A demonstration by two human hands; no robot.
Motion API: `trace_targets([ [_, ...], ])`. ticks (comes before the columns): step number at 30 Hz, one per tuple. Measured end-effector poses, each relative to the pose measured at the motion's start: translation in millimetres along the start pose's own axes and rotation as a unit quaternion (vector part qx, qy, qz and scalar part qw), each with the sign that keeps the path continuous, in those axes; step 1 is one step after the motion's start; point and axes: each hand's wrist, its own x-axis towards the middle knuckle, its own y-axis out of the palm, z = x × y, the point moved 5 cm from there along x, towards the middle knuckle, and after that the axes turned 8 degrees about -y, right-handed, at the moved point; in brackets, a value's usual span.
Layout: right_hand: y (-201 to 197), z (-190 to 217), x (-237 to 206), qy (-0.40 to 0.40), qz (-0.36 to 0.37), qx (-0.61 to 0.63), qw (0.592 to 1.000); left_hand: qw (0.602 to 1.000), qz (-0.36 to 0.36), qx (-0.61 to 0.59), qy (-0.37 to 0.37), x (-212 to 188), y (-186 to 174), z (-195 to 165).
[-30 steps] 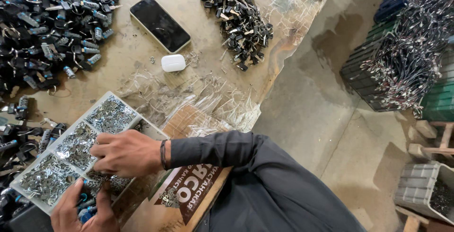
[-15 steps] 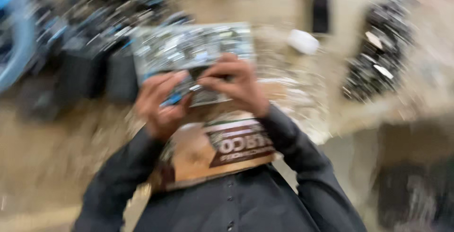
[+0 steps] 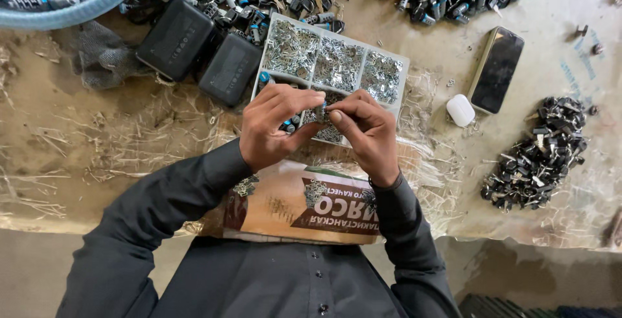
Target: The person sits at a workbench assembling small metal connector components. They pick a blue-capped cylindrical part and small metal fittings from a compartment box, fit the pieces together by hand, press them into place, and set the finished assembly aside, repeating the cycle with new parts.
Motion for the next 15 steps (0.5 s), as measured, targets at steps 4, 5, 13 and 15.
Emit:
trace_targets([
  [4,-1.8,4.1,0.7,-0.018,-0.010,-0.031,0.999,1.000,0.017,-0.005,-0.015,-0.8,0.9,1.9],
  [5,-2.3,5.4,0.8,-0.022,-0.012,-0.045,0.999,1.000,0.023,-0.001,-0.010,-0.2,1.3,1.7],
  [13,-2.8,11.4,1.7,-0.045,-0.013,-0.101,0.994,0.998,0.038,-0.033,-0.026,1.4,4.0,2.7],
  [15,-2.9,10.8,1.9,-0.037,-0.013,-0.098,0.994,0.998,0.038,-0.031,-0.025,1.4,4.5,3.1],
])
